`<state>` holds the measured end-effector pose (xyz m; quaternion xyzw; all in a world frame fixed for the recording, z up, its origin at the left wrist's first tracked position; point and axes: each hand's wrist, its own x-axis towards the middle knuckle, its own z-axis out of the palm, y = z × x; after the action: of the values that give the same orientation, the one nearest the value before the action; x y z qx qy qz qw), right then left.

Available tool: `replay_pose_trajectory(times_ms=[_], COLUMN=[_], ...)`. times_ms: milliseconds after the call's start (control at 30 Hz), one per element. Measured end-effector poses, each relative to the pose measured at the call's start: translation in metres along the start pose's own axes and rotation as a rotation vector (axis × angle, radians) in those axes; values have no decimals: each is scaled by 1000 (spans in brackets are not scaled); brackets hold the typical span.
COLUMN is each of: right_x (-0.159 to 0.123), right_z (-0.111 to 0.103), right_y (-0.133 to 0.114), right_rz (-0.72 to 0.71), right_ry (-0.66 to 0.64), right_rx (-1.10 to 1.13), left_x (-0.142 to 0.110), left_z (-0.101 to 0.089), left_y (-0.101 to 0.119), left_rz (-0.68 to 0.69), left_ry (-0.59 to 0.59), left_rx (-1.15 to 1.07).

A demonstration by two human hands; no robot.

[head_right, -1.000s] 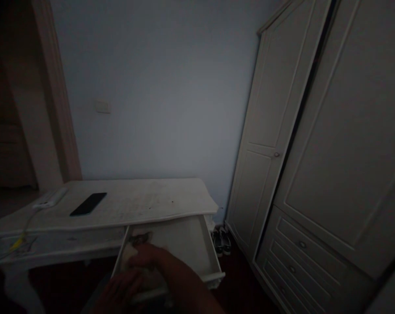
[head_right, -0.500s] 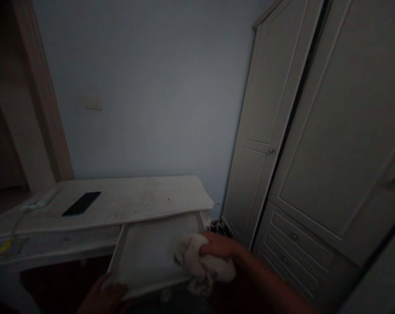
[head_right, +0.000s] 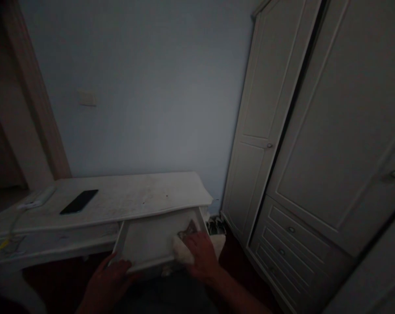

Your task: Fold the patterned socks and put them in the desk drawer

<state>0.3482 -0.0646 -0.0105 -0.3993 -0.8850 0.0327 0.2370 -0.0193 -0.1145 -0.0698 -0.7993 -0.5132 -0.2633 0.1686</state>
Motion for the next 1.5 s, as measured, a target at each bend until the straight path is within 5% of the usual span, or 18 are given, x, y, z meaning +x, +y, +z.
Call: replay_pose_trajectory(times_ms=[133,267,433,600,733,867,1000,1133,1300,1400,1500], right_x=[31,39,-13,-61,-36,20,56,64,50,31,24], right_z=[59,73,20,-30,8,69,98,103,89,79,89], right_y=[-63,-75,-2,50,24,-47,-120,-154,-139,-119,-113], right_rz=[-164,-331,-407,-175,-147,-387,-579,-780,-888,-785,-665], right_ry=[-10,22,0,0,115,194,193,140,82,46,46], right_rx=[-20,-66,-207,-230,-129,-171,-228,-222,-243,-238,-244], left_x=[0,3,-17,-47,-47,-40,-41,-37,-17,-6,12], left_z=[0,-3,-9,-7,-13,-24,-32,-51,-78,-73,-58], left_y=[-5,-14,-29,-30,-19,-18,-36,-55,-56,-50,-38], left_rz=[13,84,3,-470,-675,-759,-669,-465,-371,-319,-167], left_ry=[-49,-32,226,210,108,24,-16,-123,-197,-89,-103], left_rx=[-34,-65,-62,-339,-444,-421,-566,-745,-714,-549,-388])
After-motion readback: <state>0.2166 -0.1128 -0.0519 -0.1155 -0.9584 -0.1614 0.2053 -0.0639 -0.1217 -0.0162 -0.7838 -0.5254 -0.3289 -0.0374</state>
